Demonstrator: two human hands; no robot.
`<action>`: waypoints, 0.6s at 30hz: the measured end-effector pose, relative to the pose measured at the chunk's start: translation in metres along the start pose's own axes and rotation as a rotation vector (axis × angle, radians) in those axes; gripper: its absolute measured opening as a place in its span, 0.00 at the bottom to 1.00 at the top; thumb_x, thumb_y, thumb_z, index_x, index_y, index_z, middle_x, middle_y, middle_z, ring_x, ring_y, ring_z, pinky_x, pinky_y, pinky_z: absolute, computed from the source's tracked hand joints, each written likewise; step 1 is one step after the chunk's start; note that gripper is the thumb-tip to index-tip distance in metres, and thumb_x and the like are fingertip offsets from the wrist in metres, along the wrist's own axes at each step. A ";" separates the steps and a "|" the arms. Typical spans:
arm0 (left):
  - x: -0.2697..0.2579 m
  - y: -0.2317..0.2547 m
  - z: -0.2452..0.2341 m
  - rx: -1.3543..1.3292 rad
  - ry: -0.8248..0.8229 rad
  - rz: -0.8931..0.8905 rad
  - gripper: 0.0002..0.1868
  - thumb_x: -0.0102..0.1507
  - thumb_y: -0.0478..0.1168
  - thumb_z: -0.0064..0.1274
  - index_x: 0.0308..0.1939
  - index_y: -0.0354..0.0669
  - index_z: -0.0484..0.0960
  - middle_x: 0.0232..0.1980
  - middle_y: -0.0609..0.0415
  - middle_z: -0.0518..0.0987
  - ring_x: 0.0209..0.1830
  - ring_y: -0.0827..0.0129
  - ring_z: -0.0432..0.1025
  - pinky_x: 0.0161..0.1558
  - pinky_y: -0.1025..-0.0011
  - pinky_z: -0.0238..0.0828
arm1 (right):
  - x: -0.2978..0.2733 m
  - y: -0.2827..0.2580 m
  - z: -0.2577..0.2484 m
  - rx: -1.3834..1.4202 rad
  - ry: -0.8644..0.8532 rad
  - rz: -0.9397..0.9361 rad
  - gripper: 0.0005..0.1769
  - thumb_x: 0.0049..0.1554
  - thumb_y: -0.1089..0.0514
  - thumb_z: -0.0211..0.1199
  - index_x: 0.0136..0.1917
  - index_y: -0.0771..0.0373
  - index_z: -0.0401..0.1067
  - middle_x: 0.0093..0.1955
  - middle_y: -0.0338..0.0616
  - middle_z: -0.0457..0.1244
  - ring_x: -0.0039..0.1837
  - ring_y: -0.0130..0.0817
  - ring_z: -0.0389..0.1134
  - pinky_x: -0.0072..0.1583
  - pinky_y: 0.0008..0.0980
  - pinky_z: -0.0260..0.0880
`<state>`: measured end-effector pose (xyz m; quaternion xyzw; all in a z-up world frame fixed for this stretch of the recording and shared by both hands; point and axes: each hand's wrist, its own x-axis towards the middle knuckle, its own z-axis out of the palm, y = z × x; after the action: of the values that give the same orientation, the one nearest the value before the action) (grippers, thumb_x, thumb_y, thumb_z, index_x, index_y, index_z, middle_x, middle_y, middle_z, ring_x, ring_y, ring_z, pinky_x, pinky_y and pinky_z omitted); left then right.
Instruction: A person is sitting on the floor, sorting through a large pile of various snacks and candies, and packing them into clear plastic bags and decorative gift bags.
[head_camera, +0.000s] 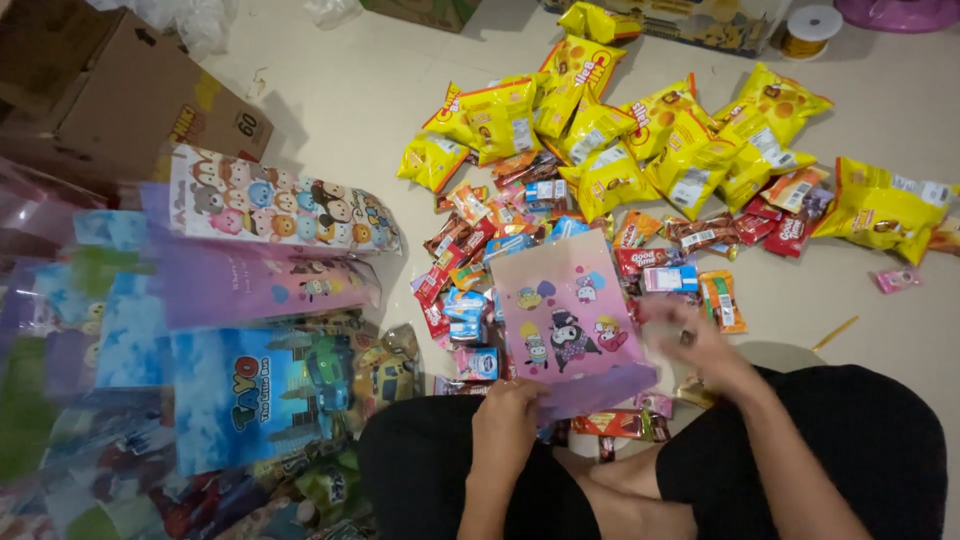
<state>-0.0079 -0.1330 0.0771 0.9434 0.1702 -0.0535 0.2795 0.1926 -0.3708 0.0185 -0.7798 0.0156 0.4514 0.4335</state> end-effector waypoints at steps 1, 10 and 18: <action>0.000 0.001 0.001 -0.037 0.005 -0.015 0.18 0.59 0.30 0.50 0.48 0.53 0.88 0.49 0.59 0.85 0.51 0.57 0.73 0.42 0.55 0.74 | 0.027 0.008 -0.007 -0.137 0.267 -0.331 0.36 0.52 0.51 0.69 0.74 0.47 0.67 0.69 0.46 0.66 0.67 0.45 0.65 0.65 0.46 0.64; 0.001 0.010 0.000 -0.232 -0.063 -0.113 0.43 0.49 0.21 0.40 0.67 0.53 0.78 0.67 0.56 0.77 0.66 0.55 0.65 0.62 0.56 0.66 | 0.080 -0.001 -0.022 -0.632 0.590 -0.510 0.33 0.52 0.47 0.72 0.68 0.56 0.72 0.68 0.52 0.64 0.63 0.57 0.64 0.62 0.54 0.67; 0.000 0.008 0.016 -0.279 -0.072 0.008 0.40 0.52 0.25 0.46 0.69 0.51 0.75 0.70 0.55 0.72 0.68 0.54 0.64 0.63 0.56 0.64 | -0.058 -0.052 0.009 0.311 0.303 -0.480 0.31 0.55 0.65 0.63 0.70 0.58 0.58 0.69 0.46 0.63 0.66 0.38 0.66 0.63 0.38 0.65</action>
<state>-0.0050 -0.1478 0.0672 0.8934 0.1621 -0.0622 0.4143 0.1740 -0.3535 0.0922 -0.7439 -0.0354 0.2073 0.6344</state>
